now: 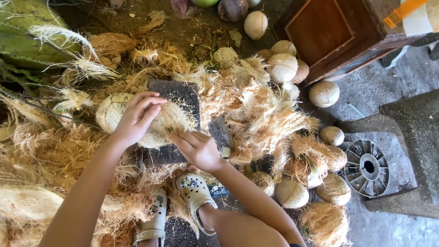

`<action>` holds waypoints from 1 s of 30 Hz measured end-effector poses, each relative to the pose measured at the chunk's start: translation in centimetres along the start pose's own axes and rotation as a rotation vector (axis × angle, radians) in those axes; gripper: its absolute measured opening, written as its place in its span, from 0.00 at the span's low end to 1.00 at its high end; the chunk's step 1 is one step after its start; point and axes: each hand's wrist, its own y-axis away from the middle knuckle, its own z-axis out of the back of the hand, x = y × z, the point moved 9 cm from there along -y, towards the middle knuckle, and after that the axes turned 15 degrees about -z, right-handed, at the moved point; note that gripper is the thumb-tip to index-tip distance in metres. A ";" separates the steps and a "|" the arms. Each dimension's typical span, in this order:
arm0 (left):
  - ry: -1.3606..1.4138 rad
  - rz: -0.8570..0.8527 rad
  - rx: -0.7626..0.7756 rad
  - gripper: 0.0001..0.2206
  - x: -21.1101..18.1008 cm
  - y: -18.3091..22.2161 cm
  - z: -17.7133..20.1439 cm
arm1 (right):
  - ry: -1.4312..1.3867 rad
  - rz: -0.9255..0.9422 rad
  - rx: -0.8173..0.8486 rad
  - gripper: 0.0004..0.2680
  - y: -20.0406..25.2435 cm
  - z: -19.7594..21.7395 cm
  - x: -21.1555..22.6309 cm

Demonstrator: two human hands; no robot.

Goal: Scraping the outer skin of a dehusked coconut using a large cleaver

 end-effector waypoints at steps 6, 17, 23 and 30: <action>-0.020 -0.101 0.010 0.12 0.1 0.0 -0.4 | 0.037 -0.076 0.004 0.03 -1.1 0.3 0.0; 0.077 -0.148 0.038 0.10 1.2 0.7 -1.0 | -0.053 -0.029 0.322 0.06 0.8 0.6 2.5; 0.093 -0.107 0.008 0.12 4.5 1.1 -0.4 | -0.253 -0.293 0.515 0.05 5.6 -4.6 -5.1; 0.179 -0.058 0.006 0.11 3.6 0.9 -0.6 | -0.819 -0.852 0.464 0.17 0.6 -5.7 -9.8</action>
